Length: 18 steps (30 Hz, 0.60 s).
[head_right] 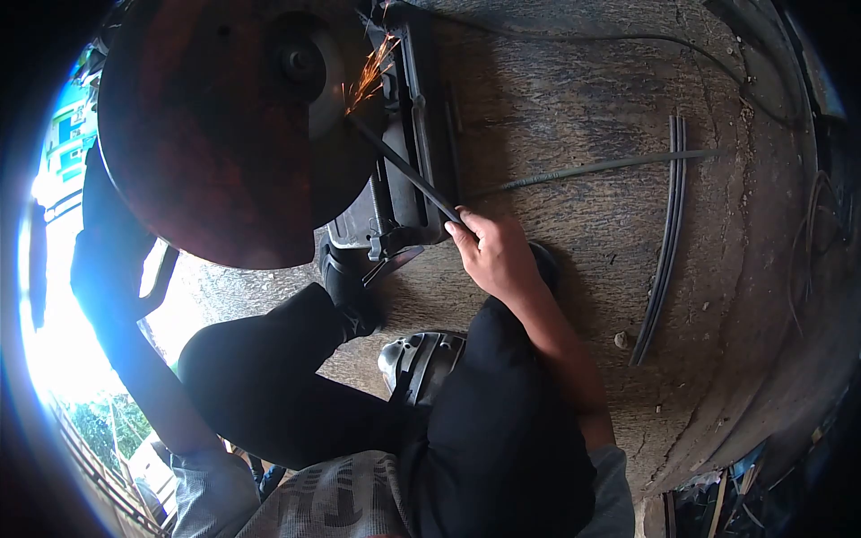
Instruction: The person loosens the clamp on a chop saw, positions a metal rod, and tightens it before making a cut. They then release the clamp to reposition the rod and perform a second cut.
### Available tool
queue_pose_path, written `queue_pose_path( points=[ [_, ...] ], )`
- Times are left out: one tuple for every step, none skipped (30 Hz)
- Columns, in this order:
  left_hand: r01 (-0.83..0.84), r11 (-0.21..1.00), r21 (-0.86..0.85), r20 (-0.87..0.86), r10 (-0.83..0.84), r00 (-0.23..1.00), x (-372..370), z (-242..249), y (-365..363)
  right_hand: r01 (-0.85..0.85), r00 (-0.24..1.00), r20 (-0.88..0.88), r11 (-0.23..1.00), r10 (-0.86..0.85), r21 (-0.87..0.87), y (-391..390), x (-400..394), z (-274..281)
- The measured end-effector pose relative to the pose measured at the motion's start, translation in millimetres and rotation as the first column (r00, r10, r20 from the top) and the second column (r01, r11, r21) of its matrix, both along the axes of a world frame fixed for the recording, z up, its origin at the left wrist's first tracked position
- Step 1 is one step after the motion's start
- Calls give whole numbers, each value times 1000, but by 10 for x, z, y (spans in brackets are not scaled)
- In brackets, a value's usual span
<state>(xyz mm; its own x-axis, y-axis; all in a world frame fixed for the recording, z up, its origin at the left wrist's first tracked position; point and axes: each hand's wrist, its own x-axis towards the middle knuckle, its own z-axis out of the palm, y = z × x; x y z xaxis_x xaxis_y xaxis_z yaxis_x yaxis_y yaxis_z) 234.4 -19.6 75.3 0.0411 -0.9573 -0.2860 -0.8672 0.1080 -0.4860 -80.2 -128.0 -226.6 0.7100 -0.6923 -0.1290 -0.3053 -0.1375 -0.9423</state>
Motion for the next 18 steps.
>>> queue_pose_path(
  points=[
    [2,1000,7,-2,-2,1000,-4,1,-9,0,1000,0,1000,0,0,-2,-2,3],
    [3,1000,14,-3,-3,1000,-8,2,-18,-3,1000,-15,1000,2,-25,-5,-6,9],
    [5,1000,21,-5,-5,1000,-12,2,-27,-6,1000,-30,999,4,-49,-7,-9,12],
    [7,1000,29,-7,-7,1000,-17,1,-35,-5,1000,-31,999,4,-49,-5,-12,3],
    [9,999,37,-9,-8,1000,-22,2,-43,5,1000,-20,998,-7,-70,0,-13,-13],
    [11,999,43,-11,-10,1000,-27,3,-52,16,1000,-8,996,-17,-92,-1,-13,-21],
    [13,999,50,-13,-12,1000,-31,3,-60,17,1000,-8,996,-18,-92,-2,-14,-20],
    [14,998,57,-14,-14,1000,-36,4,-72,13,999,-30,995,-16,-95,-3,-15,-16],
    [16,998,64,-16,-15,1000,-38,5,-83,9,999,-52,995,-14,-97,-3,-15,-13],
    [18,997,71,-18,-17,1000,-41,5,-93,9,999,-52,995,-14,-96,-3,-15,-1],
    [19,997,79,-20,-18,1000,-44,5,-103,11,998,-59,994,-17,-112,-7,-13,16],
    [21,996,86,-21,-19,1000,-47,6,-113,13,998,-66,992,-21,-127,-10,-10,25],
    [23,995,93,-23,-21,1000,-50,6,-120,13,998,-66,992,-21,-127,-7,-10,13],
    [24,995,100,-25,-22,999,-53,6,-130,29,998,-45,983,-38,-181,0,-8,-12],
    [27,994,108,-27,-24,999,-56,5,-141,47,998,-24,971,-54,-234,6,-9,-32],
    [28,993,115,-29,-25,999,-59,5,-151,47,998,-24,971,-54,-234,11,-12,-43],
    [30,992,122,-31,-27,999,-62,5,-160,40,997,-56,964,-57,-262,16,-18,-52],
    [32,991,129,-33,-28,999,-65,3,-168,32,994,-87,956,-60,-290,21,-24,-62]
  ],
)
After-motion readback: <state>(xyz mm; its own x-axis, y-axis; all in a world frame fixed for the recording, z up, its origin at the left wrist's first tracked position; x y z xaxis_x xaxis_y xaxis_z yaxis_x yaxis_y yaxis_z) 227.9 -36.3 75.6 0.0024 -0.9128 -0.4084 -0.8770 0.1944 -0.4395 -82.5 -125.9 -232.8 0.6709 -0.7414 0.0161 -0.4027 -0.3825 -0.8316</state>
